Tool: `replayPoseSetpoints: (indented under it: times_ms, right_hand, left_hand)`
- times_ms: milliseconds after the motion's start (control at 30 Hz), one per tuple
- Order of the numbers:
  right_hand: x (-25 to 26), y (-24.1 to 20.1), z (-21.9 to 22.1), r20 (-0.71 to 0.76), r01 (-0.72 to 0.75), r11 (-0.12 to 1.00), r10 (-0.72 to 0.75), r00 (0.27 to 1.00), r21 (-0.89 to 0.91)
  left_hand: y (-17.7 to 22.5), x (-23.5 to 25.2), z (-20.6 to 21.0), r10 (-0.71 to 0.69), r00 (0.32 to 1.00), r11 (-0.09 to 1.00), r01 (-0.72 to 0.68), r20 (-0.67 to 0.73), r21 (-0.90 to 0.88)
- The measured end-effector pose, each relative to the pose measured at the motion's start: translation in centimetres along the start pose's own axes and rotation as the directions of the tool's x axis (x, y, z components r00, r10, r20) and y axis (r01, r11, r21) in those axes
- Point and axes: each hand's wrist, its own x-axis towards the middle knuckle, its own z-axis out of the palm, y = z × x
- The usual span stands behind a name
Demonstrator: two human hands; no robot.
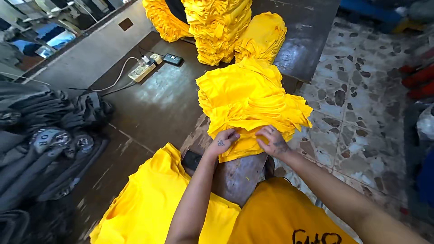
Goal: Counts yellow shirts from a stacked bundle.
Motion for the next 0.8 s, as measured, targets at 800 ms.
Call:
replayPoseSetpoints:
  times_ms: [800]
  right_hand:
    - [6.2,5.4,1.3,0.018,0.025,0.973,-0.021,1.000,-0.228]
  left_hand:
    - [-1.7,4.0,-2.4,-0.142,0.963,0.957,0.075,-0.227,-0.281]
